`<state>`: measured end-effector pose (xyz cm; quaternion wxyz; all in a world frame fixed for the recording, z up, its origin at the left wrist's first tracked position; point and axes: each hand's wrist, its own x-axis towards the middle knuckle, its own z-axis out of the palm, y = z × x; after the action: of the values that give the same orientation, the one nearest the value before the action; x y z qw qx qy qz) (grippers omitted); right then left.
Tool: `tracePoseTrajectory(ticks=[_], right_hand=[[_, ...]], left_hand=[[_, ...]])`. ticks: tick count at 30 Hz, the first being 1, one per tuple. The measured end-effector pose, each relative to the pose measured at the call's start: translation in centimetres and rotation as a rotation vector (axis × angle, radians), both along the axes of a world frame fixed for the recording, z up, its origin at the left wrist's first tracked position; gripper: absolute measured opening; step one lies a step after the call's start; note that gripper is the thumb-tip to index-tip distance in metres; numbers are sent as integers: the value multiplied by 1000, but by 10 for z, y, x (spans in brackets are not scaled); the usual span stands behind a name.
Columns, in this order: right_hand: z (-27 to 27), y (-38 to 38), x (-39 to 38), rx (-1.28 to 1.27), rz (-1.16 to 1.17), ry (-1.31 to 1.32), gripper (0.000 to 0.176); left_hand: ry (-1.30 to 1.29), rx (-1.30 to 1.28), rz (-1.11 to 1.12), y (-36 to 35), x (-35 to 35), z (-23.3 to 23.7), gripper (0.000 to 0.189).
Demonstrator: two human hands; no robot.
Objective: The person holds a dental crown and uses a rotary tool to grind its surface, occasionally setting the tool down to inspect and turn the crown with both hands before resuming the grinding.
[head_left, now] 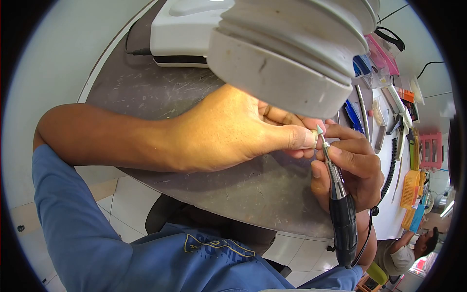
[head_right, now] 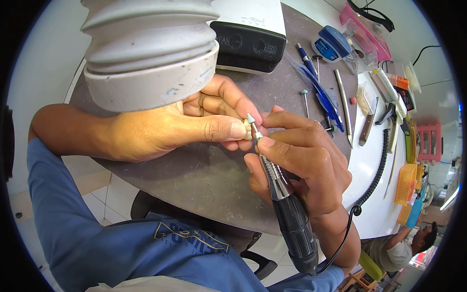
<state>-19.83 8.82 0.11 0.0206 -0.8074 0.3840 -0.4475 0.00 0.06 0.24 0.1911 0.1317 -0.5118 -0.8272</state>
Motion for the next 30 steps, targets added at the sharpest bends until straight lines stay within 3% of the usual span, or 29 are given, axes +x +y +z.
tracePoseTrajectory(ticks=[30], right_hand=[[2,2,1,20,-10,18,33]], left_hand=[[3,1,-10,0,0,-1,24]])
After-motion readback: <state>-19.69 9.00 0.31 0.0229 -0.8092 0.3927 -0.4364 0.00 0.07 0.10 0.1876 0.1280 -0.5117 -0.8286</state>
